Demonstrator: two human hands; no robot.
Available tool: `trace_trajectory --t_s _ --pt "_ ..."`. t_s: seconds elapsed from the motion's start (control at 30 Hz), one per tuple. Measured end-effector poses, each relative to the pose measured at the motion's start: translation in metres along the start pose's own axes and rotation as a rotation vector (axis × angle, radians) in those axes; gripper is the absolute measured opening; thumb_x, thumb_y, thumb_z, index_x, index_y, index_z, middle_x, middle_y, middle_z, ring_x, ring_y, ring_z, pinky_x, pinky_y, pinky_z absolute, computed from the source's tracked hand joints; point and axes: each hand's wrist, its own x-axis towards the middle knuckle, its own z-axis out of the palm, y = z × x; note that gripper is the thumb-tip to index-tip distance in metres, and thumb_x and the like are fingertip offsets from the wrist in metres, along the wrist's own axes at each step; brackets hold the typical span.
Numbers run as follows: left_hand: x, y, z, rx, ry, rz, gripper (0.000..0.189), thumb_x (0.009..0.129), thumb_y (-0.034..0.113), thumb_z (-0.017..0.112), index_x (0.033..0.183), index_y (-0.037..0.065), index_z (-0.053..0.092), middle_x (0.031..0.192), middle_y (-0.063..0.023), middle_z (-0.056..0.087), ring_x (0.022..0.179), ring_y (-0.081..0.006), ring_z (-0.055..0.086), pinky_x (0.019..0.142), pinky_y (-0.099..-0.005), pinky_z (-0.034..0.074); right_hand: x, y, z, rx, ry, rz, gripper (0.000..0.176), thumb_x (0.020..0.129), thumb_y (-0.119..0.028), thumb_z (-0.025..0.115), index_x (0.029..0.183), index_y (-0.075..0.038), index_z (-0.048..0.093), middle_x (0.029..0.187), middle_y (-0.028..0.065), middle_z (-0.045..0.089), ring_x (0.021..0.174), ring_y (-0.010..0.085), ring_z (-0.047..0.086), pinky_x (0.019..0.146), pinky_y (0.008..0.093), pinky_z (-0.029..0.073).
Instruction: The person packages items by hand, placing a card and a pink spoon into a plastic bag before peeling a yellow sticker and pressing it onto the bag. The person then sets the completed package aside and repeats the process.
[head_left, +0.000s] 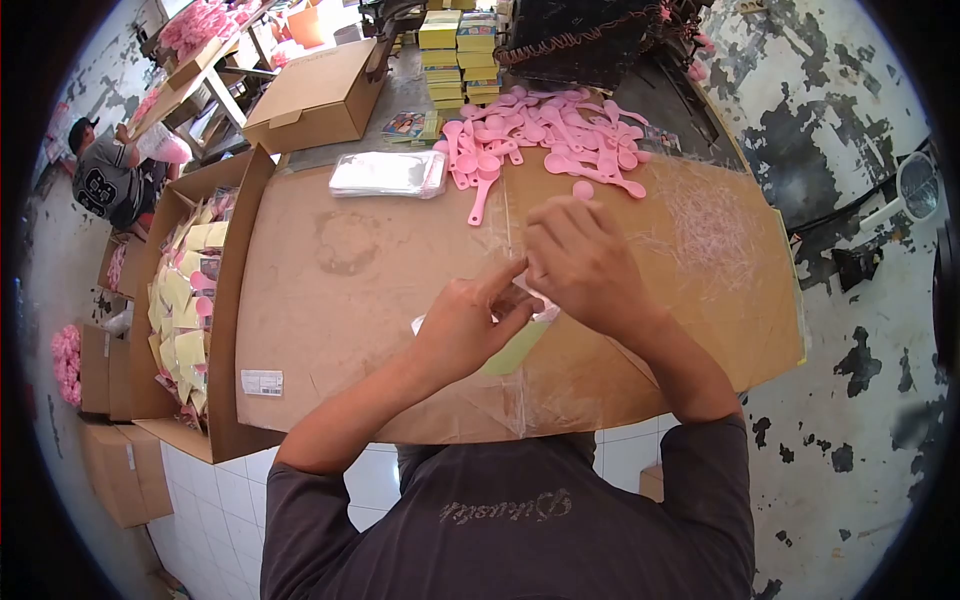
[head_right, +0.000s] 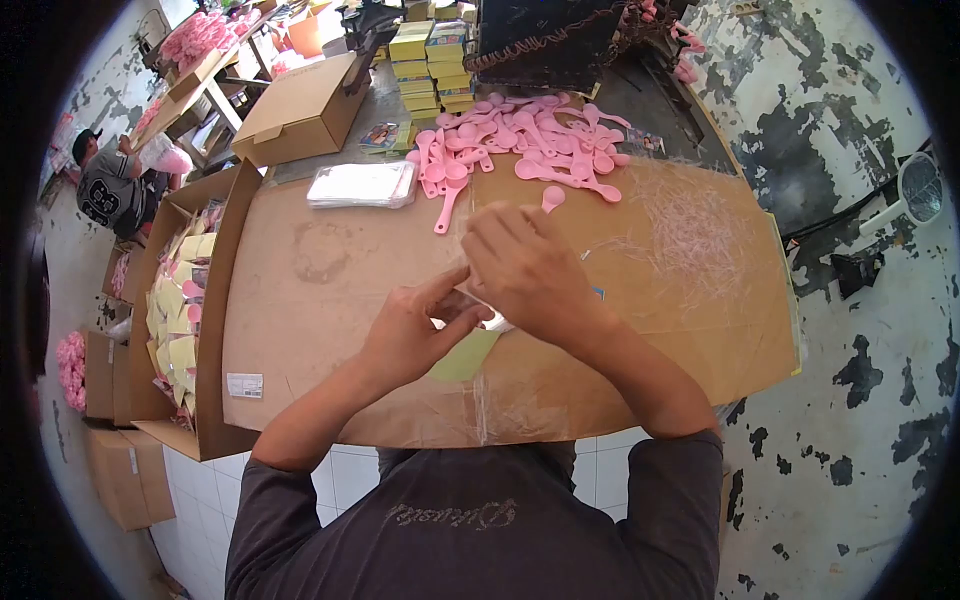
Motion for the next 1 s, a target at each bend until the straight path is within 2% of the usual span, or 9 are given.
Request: trace_trajectory --t_s 0.13,0.27,0.33,0.43,0.53,0.63,0.8,0.87,1.0 --pt "-0.002 -0.008 -0.010 -0.262 -0.018 -0.100 0.040 0.098 0.007 0.071 0.135 -0.004 0.060 0.100 -0.0143 0.079 0.092 -0.0151 0.076 0.082 -0.0283 0.059 -0.014 0.032 0.001 0.180 0.099 0.168 0.012 0.086 -0.007 0.065 0.095 -0.007 0.058 0.097 0.0068 0.059 0.097 0.0195 0.060 0.079 0.0353 0.047" --pt "-0.004 -0.036 -0.015 -0.553 -0.007 -0.178 0.037 0.100 0.006 0.068 0.134 -0.005 0.060 0.105 -0.0153 0.078 0.096 -0.0159 0.075 0.085 -0.0286 0.059 -0.060 0.094 -0.058 1.389 -0.325 0.845 0.008 0.102 -0.009 0.057 0.096 -0.004 0.057 0.078 -0.0002 0.055 0.075 0.0069 0.056 0.065 0.0253 0.043" --pt "-0.005 -0.044 -0.016 -0.582 0.013 -0.192 0.037 0.100 0.005 0.068 0.134 -0.006 0.060 0.105 -0.0164 0.078 0.097 -0.0168 0.075 0.086 -0.0292 0.059 -0.104 0.147 -0.066 1.638 -0.196 0.815 0.006 0.102 -0.005 0.056 0.099 -0.001 0.058 0.075 0.0007 0.057 0.072 0.0109 0.059 0.067 0.0274 0.048" --pt "-0.006 -0.045 -0.012 -0.660 0.067 -0.214 0.032 0.100 0.005 0.068 0.130 -0.008 0.063 0.106 -0.0163 0.077 0.098 -0.0178 0.074 0.087 -0.0301 0.060 -0.162 0.206 -0.046 0.458 -0.203 0.936 0.010 0.100 -0.001 0.057 0.109 0.000 0.062 0.087 0.0059 0.066 0.082 0.0173 0.065 0.077 0.0329 0.053" --pt "-0.007 -0.042 -0.009 -0.662 0.096 -0.207 0.025 0.101 0.006 0.068 0.121 -0.008 0.068 0.107 -0.0153 0.077 0.097 -0.0170 0.074 0.086 -0.0300 0.060 -0.183 0.200 -0.045 -0.393 -0.052 0.627 0.023 0.097 0.001 0.059 0.119 -0.002 0.066 0.103 0.0116 0.070 0.094 0.0246 0.068 0.087 0.0374 0.054" --pt "-0.006 -0.046 -0.009 -0.587 0.073 -0.214 0.020 0.102 0.009 0.067 0.114 -0.007 0.071 0.108 -0.0136 0.077 0.094 -0.0150 0.073 0.084 -0.0292 0.059 -0.161 0.176 -0.051 -0.415 -0.016 0.689 0.031 0.095 0.001 0.062 0.124 -0.005 0.068 0.114 0.0146 0.070 0.101 0.0261 0.067 0.090 0.0371 0.052" --pt "-0.005 -0.056 0.003 -0.549 0.106 -0.170 0.020 0.103 0.013 0.067 0.112 -0.004 0.072 0.102 -0.0100 0.077 0.089 -0.0112 0.070 0.081 -0.0268 0.057 -0.091 0.082 -0.020 0.553 -0.184 0.820 0.029 0.095 -0.009 0.069 0.123 -0.006 0.071 0.113 0.0084 0.072 0.098 0.0199 0.068 0.085 0.0353 0.053" --pt "-0.006 -0.055 0.008 -0.540 0.131 -0.179 0.021 0.103 0.016 0.068 0.112 -0.003 0.073 0.096 -0.0074 0.077 0.085 -0.0098 0.069 0.079 -0.0246 0.056 -0.068 0.042 -0.009 0.861 -0.308 0.583 0.033 0.094 -0.014 0.073 0.125 -0.006 0.069 0.107 0.0061 0.073 0.092 0.0178 0.069 0.080 0.0337 0.053" --pt "-0.008 -0.054 0.009 -0.543 0.136 -0.220 0.020 0.103 0.014 0.068 0.111 -0.004 0.072 0.098 -0.0081 0.076 0.089 -0.0102 0.069 0.082 -0.0247 0.056 -0.052 0.002 0.023 1.178 -0.322 0.596 0.033 0.095 -0.012 0.074 0.126 -0.004 0.067 0.103 0.0051 0.072 0.092 0.0130 0.068 0.077 0.0288 0.052"
